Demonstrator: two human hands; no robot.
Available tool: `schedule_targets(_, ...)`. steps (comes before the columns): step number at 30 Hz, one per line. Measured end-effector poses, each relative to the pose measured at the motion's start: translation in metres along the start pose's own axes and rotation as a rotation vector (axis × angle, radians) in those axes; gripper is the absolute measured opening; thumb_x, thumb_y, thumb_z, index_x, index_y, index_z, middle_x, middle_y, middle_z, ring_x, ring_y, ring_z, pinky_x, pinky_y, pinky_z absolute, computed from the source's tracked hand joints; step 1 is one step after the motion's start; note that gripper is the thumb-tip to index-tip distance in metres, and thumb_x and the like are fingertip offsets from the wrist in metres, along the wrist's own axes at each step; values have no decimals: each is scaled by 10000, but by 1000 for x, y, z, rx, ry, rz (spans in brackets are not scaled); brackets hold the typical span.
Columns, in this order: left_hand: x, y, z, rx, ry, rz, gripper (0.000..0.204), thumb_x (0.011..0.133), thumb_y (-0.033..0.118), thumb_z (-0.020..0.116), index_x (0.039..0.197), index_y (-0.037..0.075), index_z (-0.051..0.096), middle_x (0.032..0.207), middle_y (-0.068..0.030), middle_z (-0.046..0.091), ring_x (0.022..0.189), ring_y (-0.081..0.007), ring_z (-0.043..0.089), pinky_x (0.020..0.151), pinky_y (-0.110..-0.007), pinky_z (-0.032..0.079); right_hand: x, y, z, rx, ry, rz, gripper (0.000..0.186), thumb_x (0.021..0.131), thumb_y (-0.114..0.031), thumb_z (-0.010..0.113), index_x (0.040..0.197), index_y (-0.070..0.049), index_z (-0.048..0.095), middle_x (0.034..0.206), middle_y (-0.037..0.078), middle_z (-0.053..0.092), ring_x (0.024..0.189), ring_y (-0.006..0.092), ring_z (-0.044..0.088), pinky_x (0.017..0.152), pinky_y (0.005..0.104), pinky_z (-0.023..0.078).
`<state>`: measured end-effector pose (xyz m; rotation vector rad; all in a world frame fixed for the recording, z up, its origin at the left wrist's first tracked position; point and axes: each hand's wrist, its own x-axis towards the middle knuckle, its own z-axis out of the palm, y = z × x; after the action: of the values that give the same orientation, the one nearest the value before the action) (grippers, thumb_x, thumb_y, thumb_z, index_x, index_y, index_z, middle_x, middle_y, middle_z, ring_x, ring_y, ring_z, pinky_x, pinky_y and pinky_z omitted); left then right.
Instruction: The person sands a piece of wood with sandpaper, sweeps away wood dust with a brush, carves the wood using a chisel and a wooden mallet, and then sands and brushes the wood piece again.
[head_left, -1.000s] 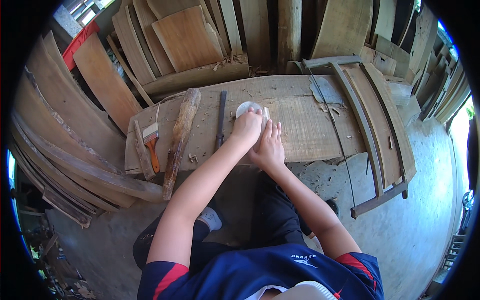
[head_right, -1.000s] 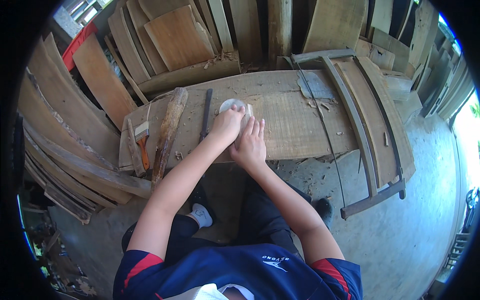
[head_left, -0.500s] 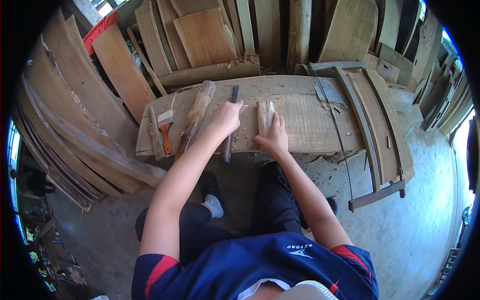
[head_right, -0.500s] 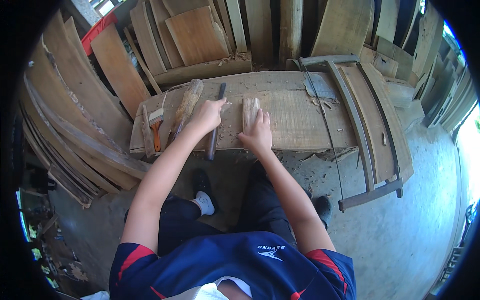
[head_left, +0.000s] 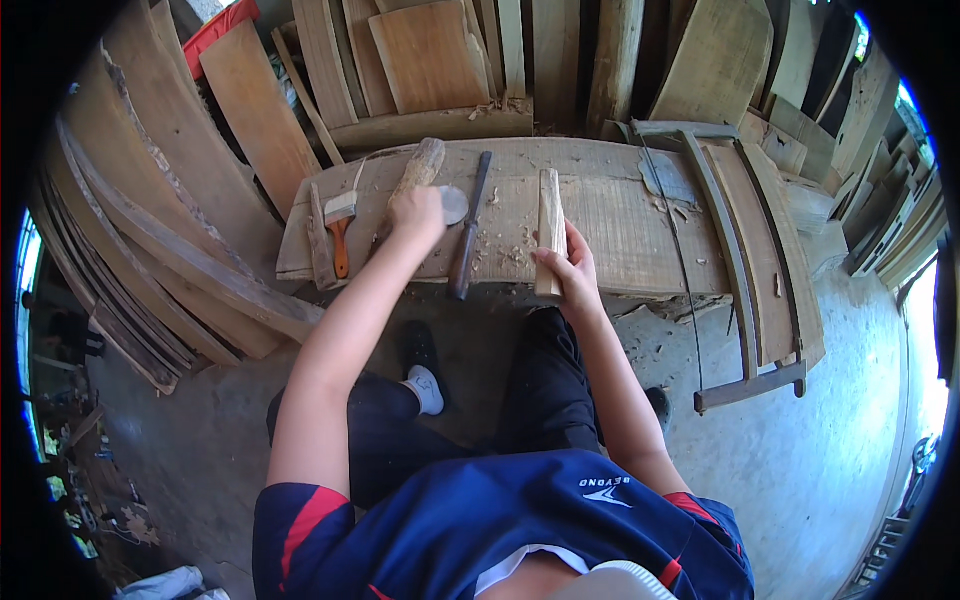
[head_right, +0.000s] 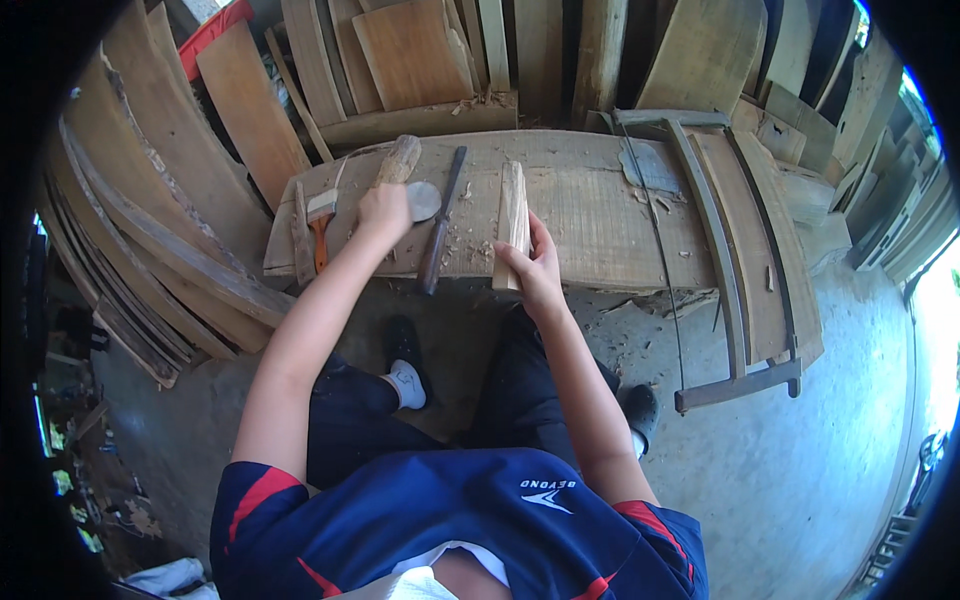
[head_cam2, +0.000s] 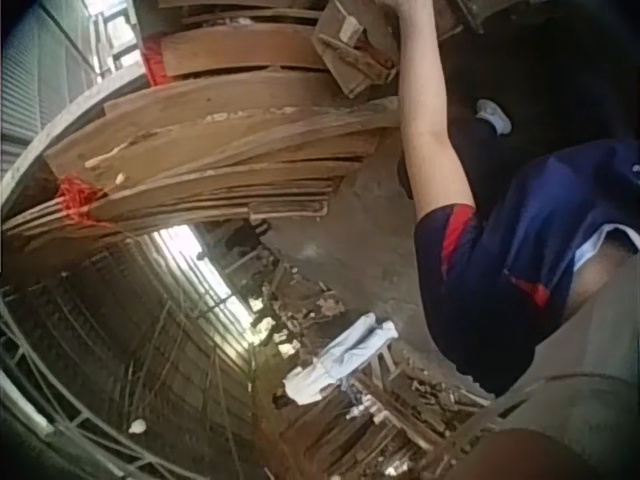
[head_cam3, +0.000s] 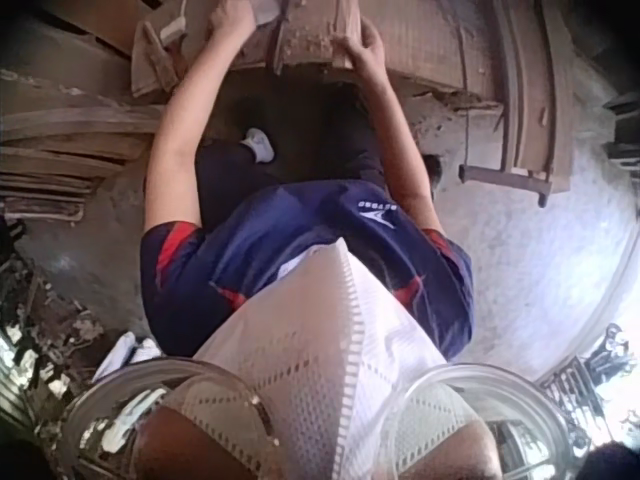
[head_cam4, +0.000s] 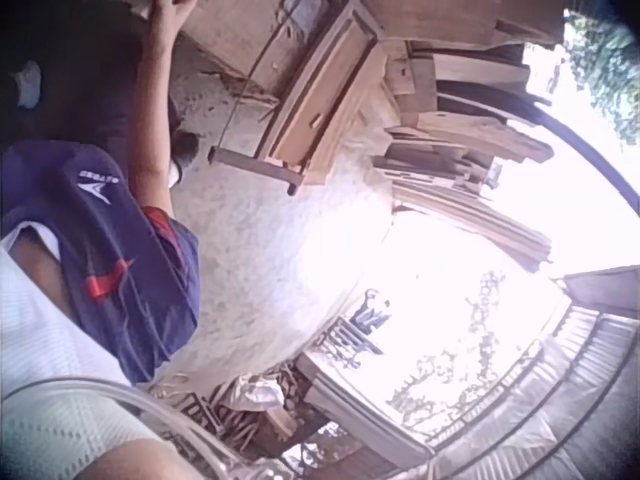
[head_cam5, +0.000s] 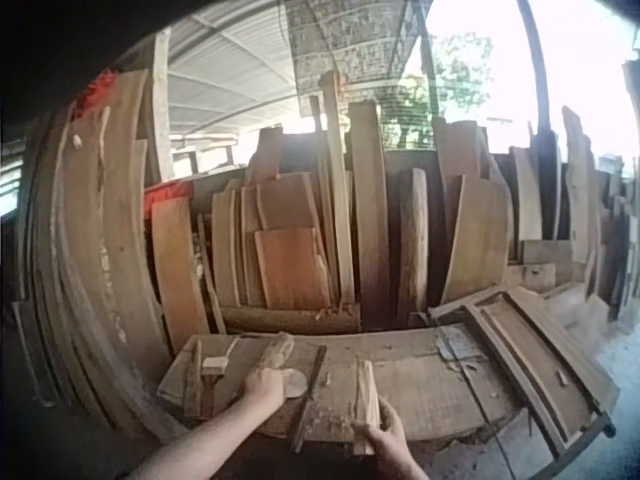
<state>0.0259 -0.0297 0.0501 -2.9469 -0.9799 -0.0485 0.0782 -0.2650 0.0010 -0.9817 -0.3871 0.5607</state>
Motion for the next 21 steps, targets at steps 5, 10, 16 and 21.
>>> schedule_targets(5,9,-63,17,-154,70,-261,296,887,277,440,1045,35,505,994,-217,595,940,-371,587,778,-473,473,-12,-8,-6,287,22,285,512,815,-212,539,1270,-101,332,1102,82,447,1006,239,538,654,347,488)
schedule_targets(10,-9,-135,70,63,106,-599,351,909,262,391,1151,28,489,1077,-190,577,1019,-340,561,852,-443,450,-18,-20,3,254,16,285,591,802,-215,562,1317,-116,291,1128,84,440,959,233,549,661,343,490)
schedule_targets(16,2,-132,56,-48,18,-522,278,874,143,401,991,-44,570,1041,-219,595,960,-362,587,822,-441,474,-15,-29,1,-39,-66,159,824,694,-128,701,1374,-57,240,1270,117,404,1004,211,534,914,301,393)
schedule_targets(21,13,-125,-16,-89,142,166,234,906,153,394,899,-29,541,775,-178,627,731,-245,639,658,-403,483,-13,-36,14,-360,-41,38,872,639,-141,762,1349,-21,269,1237,144,451,1046,233,518,892,326,424)
